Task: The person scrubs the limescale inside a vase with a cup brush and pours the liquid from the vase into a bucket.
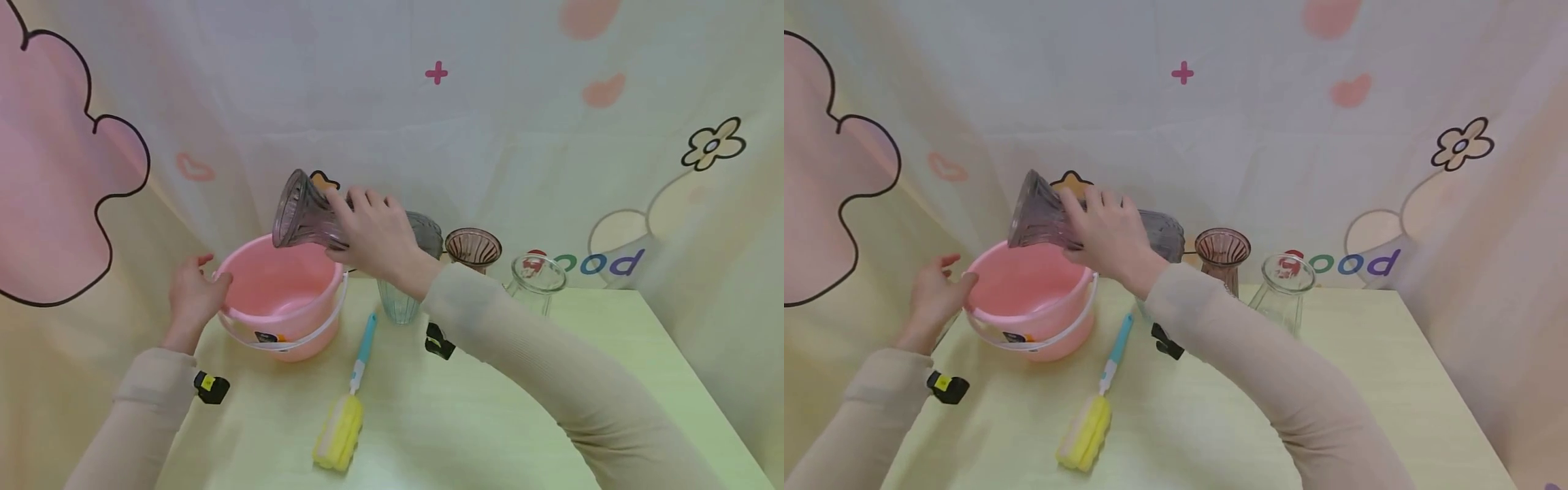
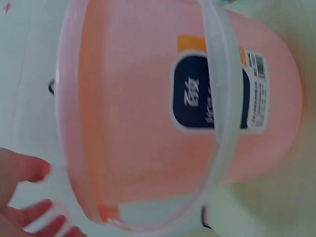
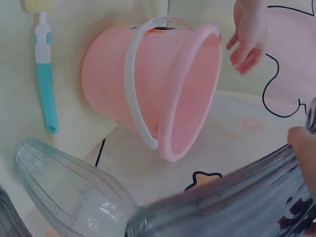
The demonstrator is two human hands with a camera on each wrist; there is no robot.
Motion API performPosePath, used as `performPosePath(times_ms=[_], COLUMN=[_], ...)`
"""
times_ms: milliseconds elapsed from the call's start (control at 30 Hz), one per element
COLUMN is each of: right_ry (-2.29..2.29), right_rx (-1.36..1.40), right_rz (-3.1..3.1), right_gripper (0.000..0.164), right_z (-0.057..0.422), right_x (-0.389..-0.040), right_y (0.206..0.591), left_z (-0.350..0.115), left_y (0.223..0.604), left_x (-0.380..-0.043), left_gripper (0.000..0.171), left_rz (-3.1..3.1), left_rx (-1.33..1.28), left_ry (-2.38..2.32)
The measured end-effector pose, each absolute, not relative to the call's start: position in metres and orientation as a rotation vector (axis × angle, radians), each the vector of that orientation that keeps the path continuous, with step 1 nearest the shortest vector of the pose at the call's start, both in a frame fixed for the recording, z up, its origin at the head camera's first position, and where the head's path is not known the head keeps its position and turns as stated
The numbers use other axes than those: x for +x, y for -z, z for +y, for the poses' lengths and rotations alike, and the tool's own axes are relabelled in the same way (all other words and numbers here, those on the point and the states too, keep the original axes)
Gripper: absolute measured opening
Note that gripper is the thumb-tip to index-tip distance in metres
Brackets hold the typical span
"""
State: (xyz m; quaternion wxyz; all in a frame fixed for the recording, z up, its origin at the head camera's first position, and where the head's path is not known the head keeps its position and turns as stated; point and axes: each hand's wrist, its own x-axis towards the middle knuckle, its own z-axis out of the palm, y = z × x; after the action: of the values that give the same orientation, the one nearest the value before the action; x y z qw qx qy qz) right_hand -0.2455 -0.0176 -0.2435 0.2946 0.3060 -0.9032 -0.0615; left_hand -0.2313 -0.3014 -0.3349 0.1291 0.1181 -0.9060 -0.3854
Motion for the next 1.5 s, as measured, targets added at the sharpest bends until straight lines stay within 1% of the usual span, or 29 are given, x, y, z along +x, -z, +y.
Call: performPosePath(times_ms=[67,167,300,467,600,700,833,933,1100,1333,1500], right_ry=[0.036,-0.150,-0.366,-0.567,-0.700,-0.839,-0.982,-1.032,-1.013,-1.016,-1.002], right_rx=[0.815,0.811,0.799,0.809,0.835,0.832,0.783,0.729,0.662,0.541,0.447], right_rz=[-2.442,-2.513,-2.583,-2.567,-2.508,-2.511,-2.545,-2.563,-2.601,-2.669,-2.675], right_gripper=[0.081,0.083,0.083,0.078,0.076,0.079,0.081,0.076,0.074,0.068,0.072], right_z=[-0.012,-0.004,0.006,0.020,0.032,0.040,0.050,0.061,0.086,0.129,0.159], right_x=[-0.245,-0.246,-0.245,-0.241,-0.236,-0.230,-0.220,-0.215,-0.205,-0.192,-0.185], right_y=[0.242,0.241,0.244,0.256,0.274,0.292,0.320,0.340,0.366,0.393,0.406], left_z=[-0.286,-0.258,-0.220,-0.182,-0.160,-0.146,-0.131,-0.120,-0.095,-0.051,-0.021], left_y=[0.329,0.321,0.314,0.317,0.330,0.341,0.356,0.368,0.389,0.414,0.421], left_x=[-0.230,-0.228,-0.221,-0.214,-0.211,-0.210,-0.208,-0.205,-0.203,-0.204,-0.206], left_gripper=[0.056,0.056,0.064,0.077,0.086,0.091,0.084,0.077,0.081,0.077,0.078], left_rz=[-2.554,-2.454,-2.428,-2.420,-2.408,-2.418,-2.443,-2.501,-2.556,-2.583,-2.666], left_rx=[0.197,-0.094,-0.453,-0.689,-0.797,-0.848,-0.873,-0.856,-0.868,-0.932,-0.944], left_ry=[1.082,1.104,1.247,1.531,1.621,1.615,1.675,1.680,1.545,1.500,1.448])
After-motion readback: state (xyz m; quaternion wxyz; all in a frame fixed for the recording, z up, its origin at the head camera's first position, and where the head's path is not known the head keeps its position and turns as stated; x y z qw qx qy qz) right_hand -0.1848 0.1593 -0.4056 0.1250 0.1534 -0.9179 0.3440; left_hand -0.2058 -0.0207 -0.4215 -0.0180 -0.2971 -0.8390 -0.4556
